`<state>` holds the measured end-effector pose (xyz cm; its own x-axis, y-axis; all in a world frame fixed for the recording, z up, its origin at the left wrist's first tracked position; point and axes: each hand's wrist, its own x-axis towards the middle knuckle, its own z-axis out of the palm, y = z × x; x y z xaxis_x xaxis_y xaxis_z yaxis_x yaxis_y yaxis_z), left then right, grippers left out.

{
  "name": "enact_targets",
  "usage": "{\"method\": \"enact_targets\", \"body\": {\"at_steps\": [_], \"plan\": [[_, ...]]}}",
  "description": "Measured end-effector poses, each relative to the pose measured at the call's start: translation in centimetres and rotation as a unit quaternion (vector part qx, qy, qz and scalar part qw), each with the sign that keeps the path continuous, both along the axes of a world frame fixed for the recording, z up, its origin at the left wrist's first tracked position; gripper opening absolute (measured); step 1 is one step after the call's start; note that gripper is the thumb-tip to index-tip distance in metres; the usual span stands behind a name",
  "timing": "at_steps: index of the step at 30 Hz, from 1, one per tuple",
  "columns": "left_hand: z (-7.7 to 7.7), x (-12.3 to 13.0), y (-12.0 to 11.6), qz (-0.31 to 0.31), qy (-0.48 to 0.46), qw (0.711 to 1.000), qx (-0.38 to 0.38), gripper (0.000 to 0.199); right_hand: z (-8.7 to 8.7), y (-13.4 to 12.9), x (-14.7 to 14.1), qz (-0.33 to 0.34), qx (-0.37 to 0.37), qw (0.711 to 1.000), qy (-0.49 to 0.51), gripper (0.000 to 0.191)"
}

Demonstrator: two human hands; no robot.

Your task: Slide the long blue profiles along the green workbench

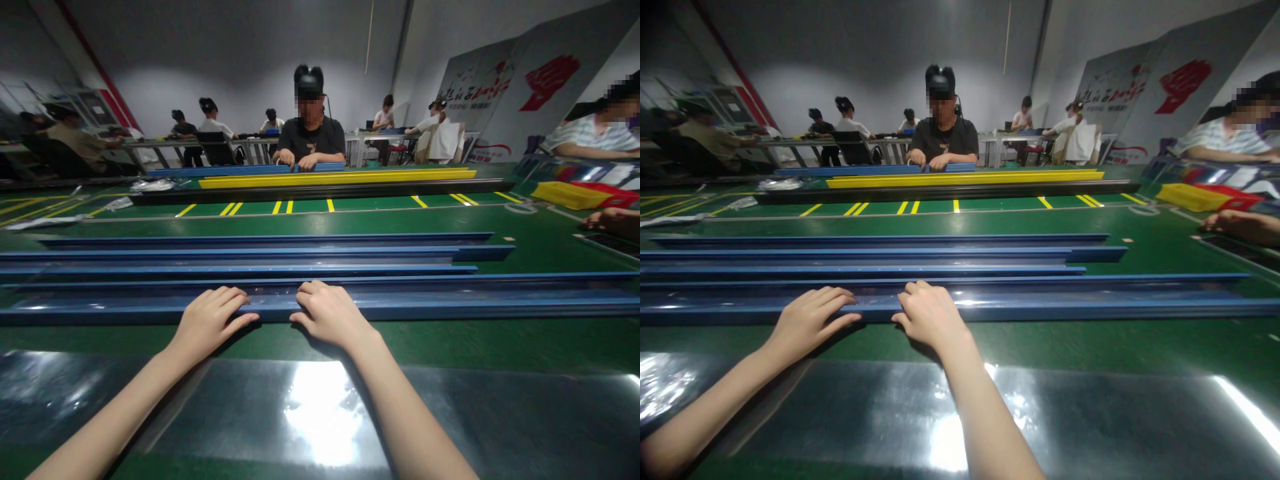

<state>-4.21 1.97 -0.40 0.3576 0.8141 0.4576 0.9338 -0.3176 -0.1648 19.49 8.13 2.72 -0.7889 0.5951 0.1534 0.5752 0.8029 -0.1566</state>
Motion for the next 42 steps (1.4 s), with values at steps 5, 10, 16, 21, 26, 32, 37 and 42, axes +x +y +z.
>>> {"method": "enact_targets", "body": {"at_steps": [5, 10, 16, 21, 26, 32, 37, 42], "plan": [[0.0, 0.1, 0.1, 0.004, 0.001, 1.0, -0.007, 0.038, -0.1, 0.0, 0.0, 0.001, 0.002, 1.0, 0.006, 0.026], [0.0, 0.1, 0.0, 0.007, 0.005, 1.0, -0.001, 0.039, -0.2, 0.1, 0.0, -0.003, 0.008, 1.0, 0.006, 0.026], [0.3, -0.4, -0.1, -0.019, -0.011, 1.0, -0.017, 0.037, -0.3, 0.1, 0.0, -0.002, 0.018, 1.0, 0.01, 0.026], [0.7, -0.6, -0.3, -0.029, -0.031, 0.999, -0.025, 0.038, -0.3, -0.1, 0.0, -0.003, 0.025, 1.0, 0.005, 0.027], [0.8, -1.1, -0.5, -0.004, -0.031, 0.999, -0.01, 0.04, -0.4, -0.1, 0.0, -0.006, 0.025, 1.0, 0.009, 0.027], [0.9, -2.5, -0.8, 0.012, -0.024, 0.999, -0.023, 0.042, -0.5, -0.1, 0.1, -0.004, 0.035, 0.999, 0.023, 0.026], [1.1, -3.0, -1.0, 0.014, -0.029, 0.999, -0.043, 0.044, -0.6, -0.1, 0.1, -0.001, 0.032, 0.999, 0.025, 0.027], [1.2, -2.9, -1.1, 0.02, -0.031, 0.998, -0.045, 0.044, -0.5, -0.1, 0.2, 0.001, 0.041, 0.999, 0.023, 0.027]]}}
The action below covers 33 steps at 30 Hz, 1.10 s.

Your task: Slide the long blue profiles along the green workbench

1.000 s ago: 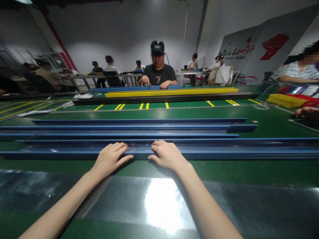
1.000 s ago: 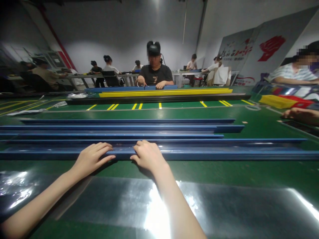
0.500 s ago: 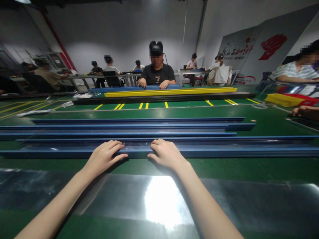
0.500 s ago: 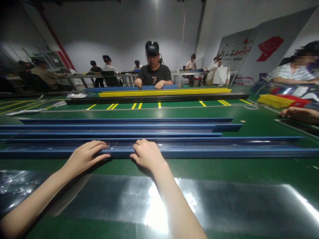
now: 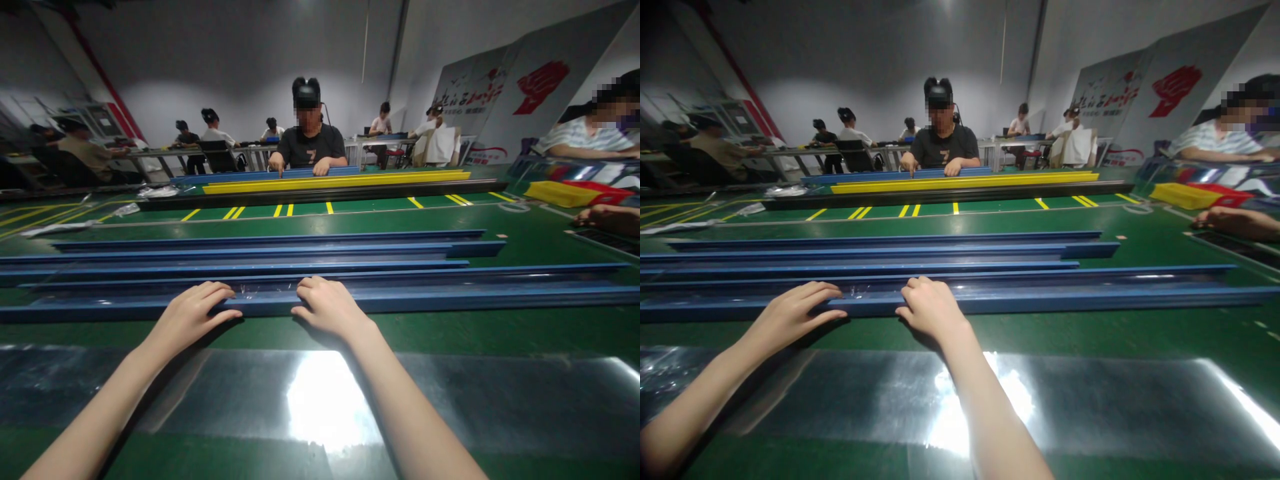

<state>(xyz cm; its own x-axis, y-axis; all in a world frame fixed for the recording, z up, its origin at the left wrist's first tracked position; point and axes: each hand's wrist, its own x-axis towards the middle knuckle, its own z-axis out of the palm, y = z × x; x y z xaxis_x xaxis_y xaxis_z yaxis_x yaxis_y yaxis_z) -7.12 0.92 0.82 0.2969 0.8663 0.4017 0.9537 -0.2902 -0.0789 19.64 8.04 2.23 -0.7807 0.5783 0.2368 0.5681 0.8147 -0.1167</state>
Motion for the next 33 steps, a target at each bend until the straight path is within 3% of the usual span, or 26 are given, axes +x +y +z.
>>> {"method": "enact_targets", "body": {"at_steps": [8, 13, 33], "plan": [[-0.5, 0.0, 0.1, 0.006, -0.004, 1.0, -0.008, 0.044, -0.5, -0.6, -0.9, -0.007, 0.034, 0.999, -0.006, 0.034], [-0.8, 0.2, 0.2, 0.006, -0.007, 1.0, 0.013, 0.046, -1.1, -1.2, -1.8, -0.013, 0.058, 0.998, 0.003, 0.026], [-1.5, 0.7, 0.3, -0.005, 0.015, 0.998, 0.054, 0.042, -0.6, -0.7, -1.4, -0.023, -0.023, 0.999, -0.012, 0.03]]}}
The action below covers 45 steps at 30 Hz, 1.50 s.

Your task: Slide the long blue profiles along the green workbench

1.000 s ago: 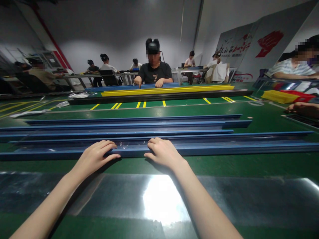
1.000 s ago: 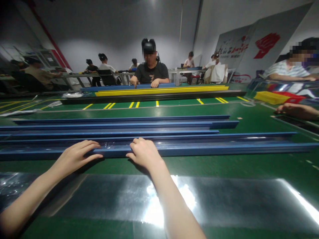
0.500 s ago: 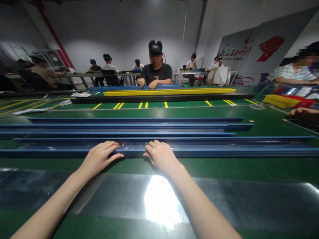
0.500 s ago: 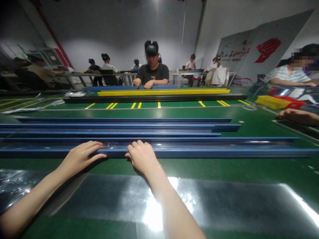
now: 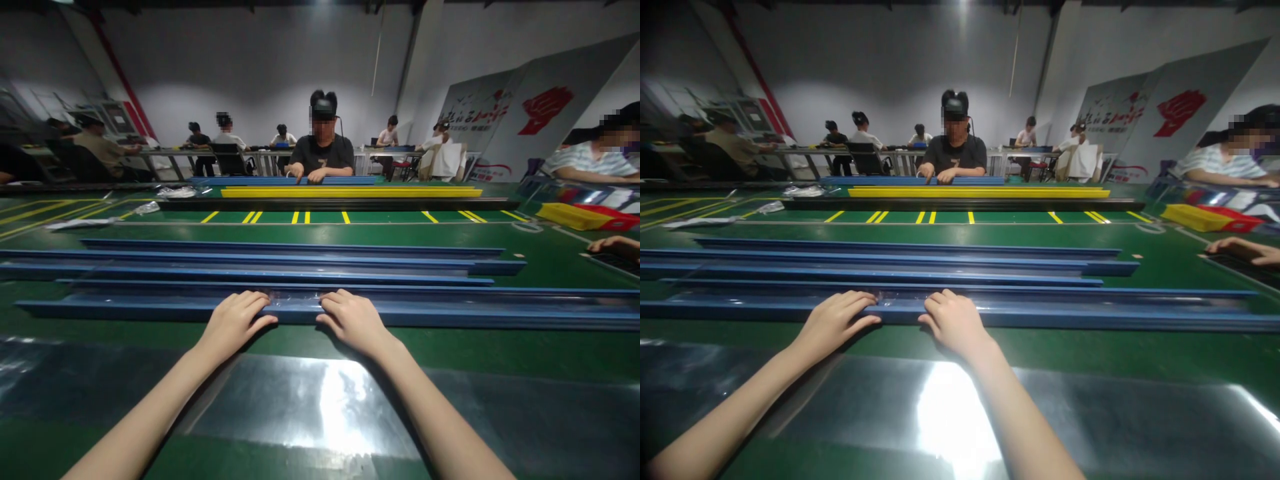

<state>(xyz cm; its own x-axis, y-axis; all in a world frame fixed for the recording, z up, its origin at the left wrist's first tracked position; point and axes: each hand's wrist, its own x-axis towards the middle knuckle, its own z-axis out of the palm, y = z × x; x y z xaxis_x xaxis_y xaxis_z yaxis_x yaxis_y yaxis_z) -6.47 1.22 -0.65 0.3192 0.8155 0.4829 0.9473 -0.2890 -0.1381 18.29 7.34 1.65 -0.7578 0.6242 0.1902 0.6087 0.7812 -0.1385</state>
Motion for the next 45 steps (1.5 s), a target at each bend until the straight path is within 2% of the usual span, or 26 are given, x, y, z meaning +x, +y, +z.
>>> {"method": "enact_targets", "body": {"at_steps": [6, 12, 16, 20, 27, 34, 41, 45], "plan": [[0.1, 0.5, 0.1, -0.004, -0.013, 1.0, -0.02, 0.035, 0.1, 0.0, 0.1, -0.027, -0.028, 0.999, 0.016, 0.033], [0.8, 0.8, 0.0, 0.003, -0.004, 0.998, -0.068, 0.028, 0.0, 0.2, 0.2, -0.037, -0.043, 0.998, 0.031, 0.037], [1.3, 0.3, 0.1, -0.016, 0.005, 0.995, -0.095, 0.026, 0.0, 0.4, 0.2, -0.043, -0.053, 0.997, 0.025, 0.037], [1.5, -0.8, 0.2, -0.033, 0.011, 0.996, -0.082, 0.027, 0.5, 0.5, -0.1, -0.061, -0.08, 0.995, 0.009, 0.037], [1.0, -2.6, 0.0, -0.048, 0.01, 0.997, -0.053, 0.028, 2.3, 0.1, -2.8, -0.095, -0.103, 0.989, -0.04, 0.042], [0.9, -3.5, -0.3, -0.049, 0.045, 0.997, -0.045, 0.029, 3.1, 0.0, -6.2, -0.054, -0.093, 0.993, -0.05, 0.041], [1.0, -3.7, -0.2, -0.047, 0.036, 0.997, -0.046, 0.027, 2.5, -0.5, -7.5, -0.057, -0.095, 0.993, -0.043, 0.037], [0.8, -3.7, -0.2, -0.054, 0.026, 0.997, -0.045, 0.026, 1.5, -0.9, -7.6, -0.063, -0.059, 0.996, -0.005, 0.035]]}}
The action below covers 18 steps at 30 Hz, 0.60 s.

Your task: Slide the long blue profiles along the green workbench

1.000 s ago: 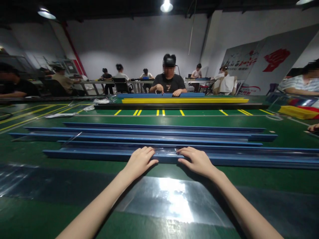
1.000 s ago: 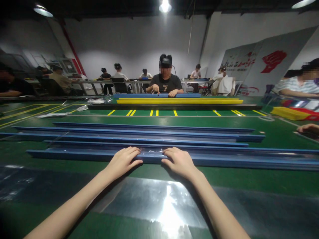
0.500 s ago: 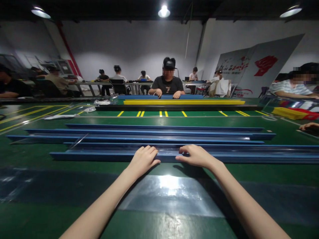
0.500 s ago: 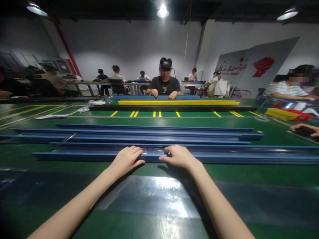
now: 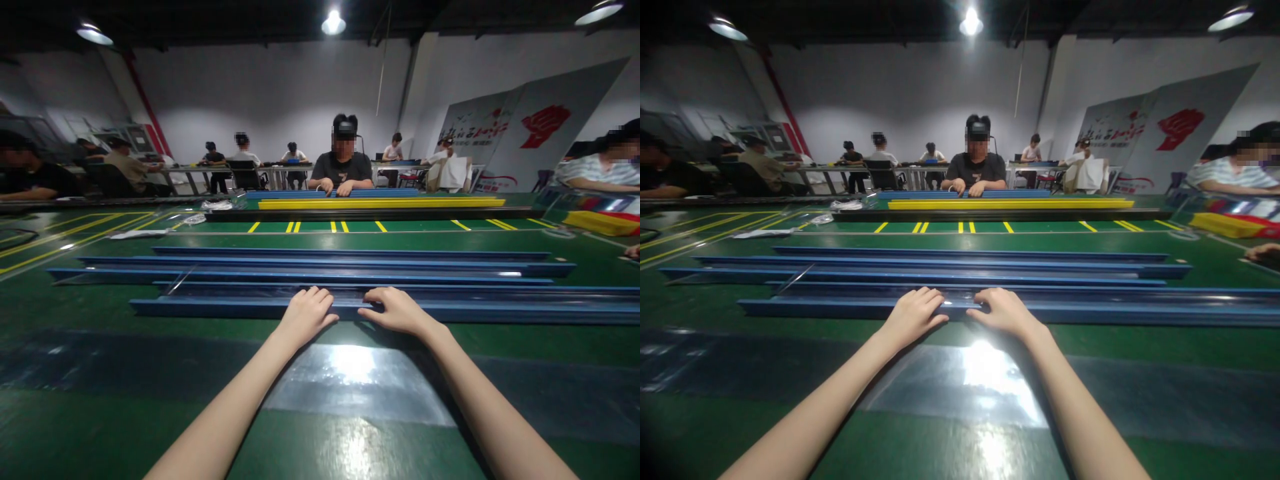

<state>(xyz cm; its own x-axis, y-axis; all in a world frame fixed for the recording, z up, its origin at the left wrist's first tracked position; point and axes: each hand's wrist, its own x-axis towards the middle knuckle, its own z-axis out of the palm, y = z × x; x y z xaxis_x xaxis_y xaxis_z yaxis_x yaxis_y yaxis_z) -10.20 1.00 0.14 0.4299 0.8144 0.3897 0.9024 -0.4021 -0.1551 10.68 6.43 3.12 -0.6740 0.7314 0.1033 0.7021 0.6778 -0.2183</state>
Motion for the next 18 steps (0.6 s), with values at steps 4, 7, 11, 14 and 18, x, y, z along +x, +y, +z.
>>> {"method": "enact_targets", "body": {"at_steps": [4, 7, 11, 14, 18], "plan": [[-0.2, 0.0, -0.1, 0.001, -0.002, 1.0, 0.001, 0.024, -0.5, -0.4, 0.3, -0.004, 0.037, 0.999, -0.013, 0.036], [-0.4, 0.0, -0.1, -0.001, -0.009, 1.0, 0.003, 0.023, -0.7, -0.6, 0.5, -0.012, 0.048, 0.998, -0.03, 0.038], [-0.6, 0.0, -0.1, -0.001, -0.01, 1.0, 0.01, 0.024, -1.0, -0.8, 0.6, -0.016, 0.063, 0.997, -0.037, 0.038], [-0.6, -0.1, -0.1, 0.0, -0.008, 1.0, 0.012, 0.024, -1.2, -0.8, 0.6, -0.016, 0.073, 0.996, -0.038, 0.037], [-0.6, -0.1, -0.1, -0.003, -0.014, 1.0, 0.009, 0.024, -1.4, -0.9, 0.4, -0.004, 0.075, 0.997, -0.027, 0.036]]}}
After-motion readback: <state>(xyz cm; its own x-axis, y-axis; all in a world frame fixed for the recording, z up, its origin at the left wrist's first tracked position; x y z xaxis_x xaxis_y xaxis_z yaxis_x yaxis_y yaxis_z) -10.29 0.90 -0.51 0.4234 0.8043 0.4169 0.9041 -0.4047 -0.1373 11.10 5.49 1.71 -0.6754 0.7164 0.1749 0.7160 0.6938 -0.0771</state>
